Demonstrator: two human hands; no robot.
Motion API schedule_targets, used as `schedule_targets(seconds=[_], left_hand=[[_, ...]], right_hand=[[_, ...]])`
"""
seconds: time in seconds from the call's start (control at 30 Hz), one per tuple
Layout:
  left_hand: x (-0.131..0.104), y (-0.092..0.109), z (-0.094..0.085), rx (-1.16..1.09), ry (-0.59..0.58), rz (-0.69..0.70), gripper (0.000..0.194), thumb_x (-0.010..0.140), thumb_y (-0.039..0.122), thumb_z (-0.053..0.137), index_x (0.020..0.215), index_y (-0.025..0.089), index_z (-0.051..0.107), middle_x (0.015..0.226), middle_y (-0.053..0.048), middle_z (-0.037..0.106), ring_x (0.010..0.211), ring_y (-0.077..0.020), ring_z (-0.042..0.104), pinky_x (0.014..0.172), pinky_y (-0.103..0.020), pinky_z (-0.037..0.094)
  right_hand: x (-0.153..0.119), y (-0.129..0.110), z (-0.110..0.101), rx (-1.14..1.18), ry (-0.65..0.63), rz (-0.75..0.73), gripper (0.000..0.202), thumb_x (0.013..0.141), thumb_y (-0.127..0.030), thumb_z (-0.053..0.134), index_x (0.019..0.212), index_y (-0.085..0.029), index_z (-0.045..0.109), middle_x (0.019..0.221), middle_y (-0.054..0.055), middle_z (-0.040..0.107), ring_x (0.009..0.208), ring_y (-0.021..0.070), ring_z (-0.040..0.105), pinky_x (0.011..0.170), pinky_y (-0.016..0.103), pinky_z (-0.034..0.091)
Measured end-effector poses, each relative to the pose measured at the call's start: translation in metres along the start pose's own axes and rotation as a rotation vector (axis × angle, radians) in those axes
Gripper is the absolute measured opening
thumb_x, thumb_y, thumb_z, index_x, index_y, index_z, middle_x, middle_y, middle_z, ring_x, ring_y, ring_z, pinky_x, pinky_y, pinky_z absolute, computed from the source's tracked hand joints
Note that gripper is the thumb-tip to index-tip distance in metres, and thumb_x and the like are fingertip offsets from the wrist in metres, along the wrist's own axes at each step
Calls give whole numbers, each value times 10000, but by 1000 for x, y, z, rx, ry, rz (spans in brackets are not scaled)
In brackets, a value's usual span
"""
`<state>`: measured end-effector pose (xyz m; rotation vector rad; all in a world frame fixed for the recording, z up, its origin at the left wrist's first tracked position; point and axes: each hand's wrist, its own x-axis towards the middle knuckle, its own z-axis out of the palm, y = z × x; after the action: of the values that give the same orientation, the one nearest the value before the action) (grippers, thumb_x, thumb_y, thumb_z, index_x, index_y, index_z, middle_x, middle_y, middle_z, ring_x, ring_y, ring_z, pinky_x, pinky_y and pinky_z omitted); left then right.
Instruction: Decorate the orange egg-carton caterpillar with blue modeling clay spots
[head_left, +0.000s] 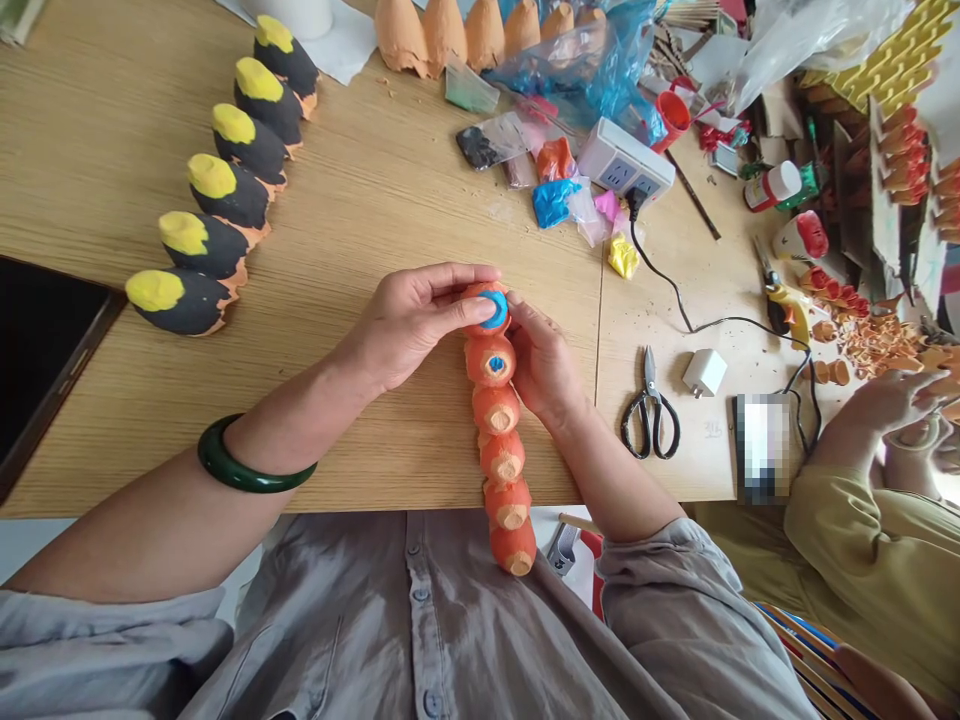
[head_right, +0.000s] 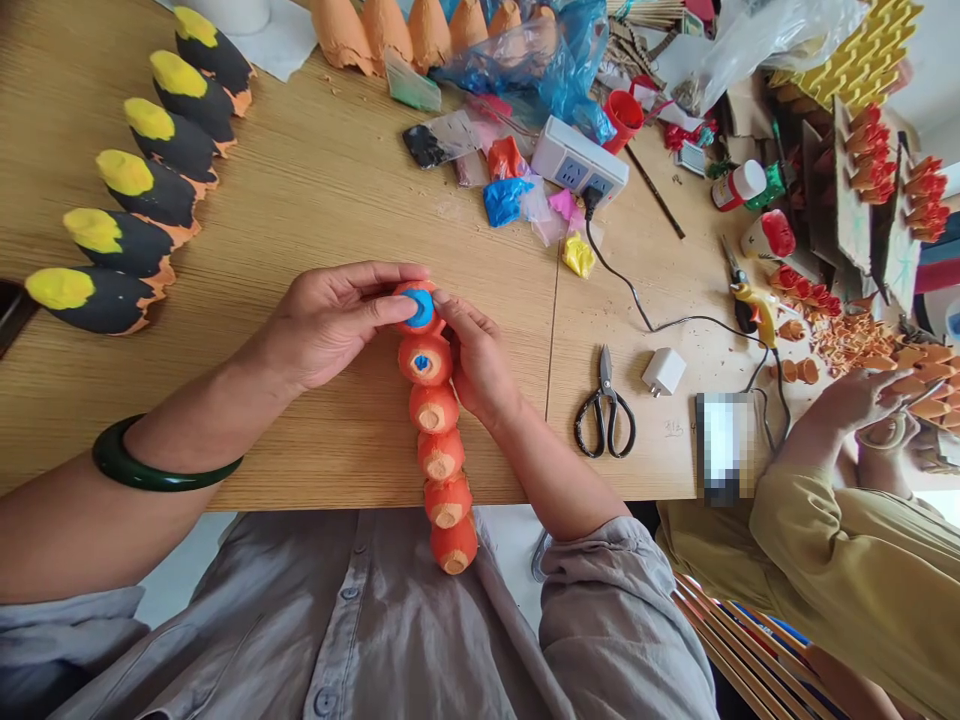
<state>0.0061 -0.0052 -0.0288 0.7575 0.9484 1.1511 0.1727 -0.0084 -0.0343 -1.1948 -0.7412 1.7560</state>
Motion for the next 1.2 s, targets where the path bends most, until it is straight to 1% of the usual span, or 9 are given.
schedule_targets(seconds=[0.2,0.33,0.43,0.53,0.63,0.7,0.87,1.03,1.2], left_hand=[[2,1,-1,-20,-53,-45,492,668,349,1108,1068,176,880,1137,-77,858,1229,-297,800,1169,-456,619],[2,-3,-3,6,-18,10,563,612,342,1149,1082,190,878,1137,-68,854,1229,-291,797,1174,-447,619],[2,-4,-3,-5,-37,4,598,650,480,1154,1097,194,879,1165,-83,852,1280,-316,787,1203,-468,606],[1,-3,-4,6,-36,0,609,729,646,1096,1104,220,875,1254,-84,847,1407,-348,741,1255,-475,580],[0,-2,-4,46,24,45,562,798,681,1044,1079,225,872,1287,-74,847,1424,-345,733,1265,-455,576],[-3,-2,-2,35,-12,18,538,852,686,999,1035,198,867,1244,-97,857,1373,-354,760,1211,-454,614],[-10,1,4,-28,-235,-198,469,865,568,1018,1113,197,872,1239,-121,865,1267,-356,816,1016,-405,696],[-12,5,5,-92,-257,-248,450,833,429,1051,1205,257,866,1254,-89,857,1237,-333,823,943,-380,714],[-15,4,10,-60,-237,-229,432,839,374,1024,1215,229,866,1302,-89,847,1268,-323,796,1014,-389,694]], right_hand=[[-3,-1,1,-12,3,-75,435,849,-657,963,813,-287,735,803,-22,705,769,196,592,781,369,562],[-6,0,3,-51,10,-77,434,889,-672,926,803,-297,726,809,-18,702,797,206,626,776,366,567],[-4,-2,3,-45,19,-28,439,895,-708,886,817,-305,729,820,-12,715,832,217,669,817,382,593],[1,-8,2,-21,67,3,429,834,-709,918,859,-325,726,866,-1,770,970,259,732,895,420,620],[5,-16,-1,-14,103,6,462,769,-726,943,865,-348,695,873,5,801,1145,312,747,969,466,629],[7,-19,-3,-7,111,-17,476,743,-739,943,871,-362,683,864,2,807,1217,327,731,1016,490,616],[7,-17,-5,21,107,-121,407,777,-683,916,863,-351,697,926,-4,786,1110,276,727,1054,469,595],[2,-14,-6,-81,148,-204,353,937,-631,810,861,-327,649,959,20,740,1143,267,712,1006,442,614],[-6,-14,-7,-171,192,-226,324,999,-626,808,908,-339,689,971,29,732,1199,302,721,944,457,648]])
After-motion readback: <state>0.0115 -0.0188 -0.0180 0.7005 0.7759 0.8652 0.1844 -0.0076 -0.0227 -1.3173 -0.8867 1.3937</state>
